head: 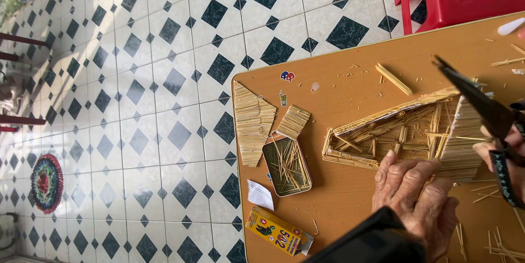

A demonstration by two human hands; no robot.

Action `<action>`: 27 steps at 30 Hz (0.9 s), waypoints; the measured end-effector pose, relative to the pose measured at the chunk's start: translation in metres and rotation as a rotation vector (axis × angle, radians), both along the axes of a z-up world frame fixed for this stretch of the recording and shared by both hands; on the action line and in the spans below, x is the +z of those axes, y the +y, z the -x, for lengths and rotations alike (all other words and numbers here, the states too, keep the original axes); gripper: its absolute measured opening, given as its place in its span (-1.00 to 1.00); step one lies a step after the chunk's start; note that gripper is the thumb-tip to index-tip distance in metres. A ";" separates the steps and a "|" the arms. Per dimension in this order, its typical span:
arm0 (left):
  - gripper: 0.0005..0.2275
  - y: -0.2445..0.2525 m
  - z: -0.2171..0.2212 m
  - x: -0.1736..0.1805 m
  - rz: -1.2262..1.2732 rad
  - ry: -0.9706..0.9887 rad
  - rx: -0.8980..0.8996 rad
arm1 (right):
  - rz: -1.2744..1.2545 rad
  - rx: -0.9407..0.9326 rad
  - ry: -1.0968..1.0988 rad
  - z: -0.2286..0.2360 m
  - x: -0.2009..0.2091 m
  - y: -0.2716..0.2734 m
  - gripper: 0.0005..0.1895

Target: The person constructs a wooden model house using small sticks, applying glue and trimming the sticks with shears.

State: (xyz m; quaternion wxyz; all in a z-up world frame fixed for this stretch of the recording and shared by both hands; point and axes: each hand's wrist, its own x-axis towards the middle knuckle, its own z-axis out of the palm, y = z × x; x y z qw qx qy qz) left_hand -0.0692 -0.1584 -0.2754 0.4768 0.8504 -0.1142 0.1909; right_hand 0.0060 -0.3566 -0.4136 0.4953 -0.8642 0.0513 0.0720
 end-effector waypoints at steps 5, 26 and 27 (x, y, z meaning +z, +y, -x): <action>-0.81 -0.006 0.002 -0.004 -0.054 -0.018 0.021 | 0.041 0.050 -0.108 0.024 -0.044 -0.073 -0.64; -0.83 -0.027 -0.057 0.009 -0.077 0.422 -0.007 | -0.827 -0.278 -0.065 0.064 0.118 -0.017 -0.73; -0.83 -0.027 -0.059 0.005 -0.036 0.460 -0.019 | -0.859 -0.277 -0.029 0.063 0.122 -0.017 -0.70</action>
